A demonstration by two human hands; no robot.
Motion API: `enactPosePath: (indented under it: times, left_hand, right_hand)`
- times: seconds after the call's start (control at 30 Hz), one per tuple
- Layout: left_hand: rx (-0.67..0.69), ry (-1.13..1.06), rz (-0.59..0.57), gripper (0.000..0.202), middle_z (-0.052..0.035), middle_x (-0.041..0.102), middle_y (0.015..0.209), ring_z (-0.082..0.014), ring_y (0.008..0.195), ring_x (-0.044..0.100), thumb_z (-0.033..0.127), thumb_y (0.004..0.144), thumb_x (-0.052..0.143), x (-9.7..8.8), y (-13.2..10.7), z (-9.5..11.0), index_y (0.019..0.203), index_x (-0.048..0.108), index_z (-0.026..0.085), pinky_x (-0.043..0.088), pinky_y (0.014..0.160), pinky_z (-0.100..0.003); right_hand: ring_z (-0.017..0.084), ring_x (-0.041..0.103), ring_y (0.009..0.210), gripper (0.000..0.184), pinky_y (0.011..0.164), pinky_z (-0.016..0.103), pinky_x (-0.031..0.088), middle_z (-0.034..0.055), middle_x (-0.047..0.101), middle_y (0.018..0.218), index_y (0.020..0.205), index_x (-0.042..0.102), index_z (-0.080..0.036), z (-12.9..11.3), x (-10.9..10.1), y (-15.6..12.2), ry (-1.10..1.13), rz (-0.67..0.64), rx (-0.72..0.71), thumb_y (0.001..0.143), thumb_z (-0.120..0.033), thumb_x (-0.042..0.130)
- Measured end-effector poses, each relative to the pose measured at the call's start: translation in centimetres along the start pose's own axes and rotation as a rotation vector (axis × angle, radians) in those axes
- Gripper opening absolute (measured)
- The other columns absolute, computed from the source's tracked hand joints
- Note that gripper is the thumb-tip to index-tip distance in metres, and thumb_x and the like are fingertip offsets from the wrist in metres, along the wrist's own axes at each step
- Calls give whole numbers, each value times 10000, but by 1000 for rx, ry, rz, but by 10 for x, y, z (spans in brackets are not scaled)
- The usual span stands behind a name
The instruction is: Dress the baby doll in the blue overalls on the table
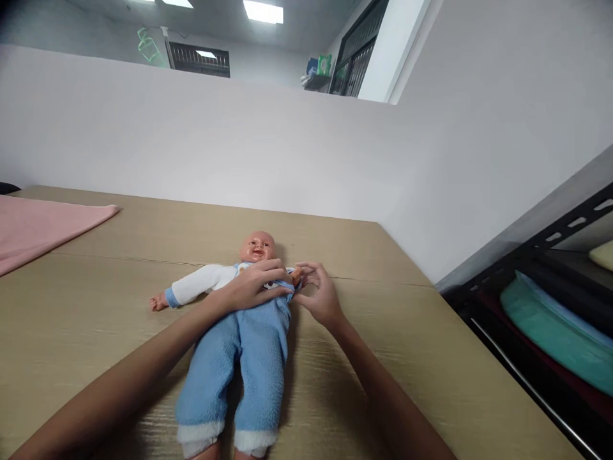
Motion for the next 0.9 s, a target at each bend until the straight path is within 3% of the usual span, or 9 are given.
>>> enactPosePath:
  times: [0.17,0.33,0.47,0.57,0.67,0.8,0.9]
  left_hand:
    - [44,-112,100,317,-109,747,1090,-264,1038,706,502,1125,687,-5,-4,0,1134,834,222,540,973,-386]
    - [-128,-392,192,290,-82,752,1091,-262,1095,695,502,1034,801,-6,1,-20,1017,783,213,533,1048,-399]
    - [-207,-485,177,289,-86,738,1126,-277,1172,681,493,997,816,-1,4,-35,990,743,213,517,1094,-413]
    - [-215,-406,150,301,-99,734,1161,-282,1186,675,513,1011,777,4,4,-39,1005,701,221,520,1092,-419]
    - [-222,-272,112,267,-106,727,1165,-274,1129,678,490,1048,690,10,4,-40,1001,647,230,527,1040,-422]
    - [-296,-124,71,154,-65,700,1034,-253,980,650,381,1039,599,15,1,-44,983,587,238,506,900,-394]
    - [-357,-93,58,175,-27,676,944,-233,883,627,405,1066,565,15,-1,-47,1001,571,242,465,815,-371]
  right_hand:
    - [297,717,993,363,926,457,613,50,743,1051,1145,750,-282,-9,19,-14,-177,-86,-152,793,-299,838]
    - [325,705,1077,217,1031,508,592,85,735,1135,1134,760,-293,-23,16,-28,-183,-162,-148,971,-437,763]
    - [340,696,1139,323,1119,535,569,89,750,1131,1027,764,-304,-18,22,-34,-104,-121,-65,1012,-626,743]
    - [336,724,1140,498,1137,529,594,79,772,1085,984,727,-307,9,25,-35,127,-31,166,978,-804,700]
    - [340,755,1142,584,1121,520,634,78,789,1081,989,678,-310,31,25,-39,295,78,330,897,-884,732]
    - [313,742,1054,603,1037,479,660,63,759,1039,973,672,-297,37,26,-47,268,166,376,887,-889,750]
    - [293,713,1008,622,986,445,642,49,721,999,958,637,-297,39,24,-55,115,235,362,915,-915,688]
Point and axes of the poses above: each hand's wrist, its own y-axis towards the middle knuckle, its own x-axis out of the palm, z = x × y, the point moved 7 cm from there along y, towards the middle knuckle
